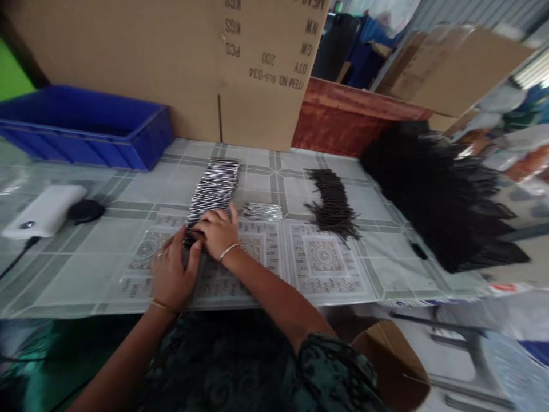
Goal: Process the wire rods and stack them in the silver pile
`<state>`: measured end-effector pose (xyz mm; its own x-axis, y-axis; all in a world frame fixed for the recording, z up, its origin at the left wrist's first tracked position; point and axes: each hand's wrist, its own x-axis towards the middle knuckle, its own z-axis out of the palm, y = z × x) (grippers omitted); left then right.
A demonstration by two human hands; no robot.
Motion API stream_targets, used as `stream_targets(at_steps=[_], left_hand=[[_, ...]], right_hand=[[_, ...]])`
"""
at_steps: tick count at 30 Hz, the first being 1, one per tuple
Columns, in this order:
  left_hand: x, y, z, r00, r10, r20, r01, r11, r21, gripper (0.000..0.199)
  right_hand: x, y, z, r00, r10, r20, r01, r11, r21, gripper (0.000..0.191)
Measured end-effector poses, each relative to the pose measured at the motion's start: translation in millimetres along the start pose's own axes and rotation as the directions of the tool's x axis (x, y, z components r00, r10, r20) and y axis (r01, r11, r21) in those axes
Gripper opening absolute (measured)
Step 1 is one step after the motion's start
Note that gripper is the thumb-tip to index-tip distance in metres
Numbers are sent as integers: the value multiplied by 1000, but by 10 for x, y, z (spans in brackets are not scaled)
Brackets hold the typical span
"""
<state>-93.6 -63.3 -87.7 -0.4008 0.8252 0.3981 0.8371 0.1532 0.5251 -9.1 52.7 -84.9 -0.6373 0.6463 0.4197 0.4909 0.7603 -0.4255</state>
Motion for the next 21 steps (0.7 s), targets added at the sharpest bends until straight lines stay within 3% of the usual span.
stream_targets(at_steps=[3, 6, 8, 10, 12, 14, 15, 17, 21], left_hand=[[1, -93, 46, 997, -15, 77, 8, 997, 82, 63], [-5, -111, 95, 996, 20, 83, -25, 998, 50, 65], [-13, -92, 91, 998, 45, 54, -46, 999, 17, 67], [-25, -37, 73, 998, 67, 20, -67, 998, 0, 68], [-31, 66, 81, 994, 105, -5, -105, 994, 15, 66], [-17, 219, 163, 979, 201, 12, -201, 979, 36, 59], [2, 311, 237, 964, 263, 42, -265, 964, 40, 54], [74, 506, 441, 915, 378, 140, -386, 922, 30, 45], [338, 844, 863, 849, 417, 324, -458, 887, 56, 41]], right_hand=[[56, -78, 97, 999, 2, 34, 1, 995, -95, 16], [-60, 38, -104, 1000, -9, 29, 14, 985, -173, 22], [-254, 289, -407, 999, 33, -8, -34, 974, -223, 25], [-550, 682, -797, 982, 168, -85, -186, 938, -293, 20], [-913, 1154, -1185, 906, 367, -210, -421, 825, -376, 18], [-1272, 1600, -1482, 818, 475, -325, -573, 725, -383, 20], [-1425, 1784, -1580, 761, 534, -368, -648, 659, -383, 21], [-1647, 2044, -1681, 732, 580, -356, -681, 628, -377, 22], [-1782, 2215, -1718, 764, 582, -279, -645, 677, -355, 26]])
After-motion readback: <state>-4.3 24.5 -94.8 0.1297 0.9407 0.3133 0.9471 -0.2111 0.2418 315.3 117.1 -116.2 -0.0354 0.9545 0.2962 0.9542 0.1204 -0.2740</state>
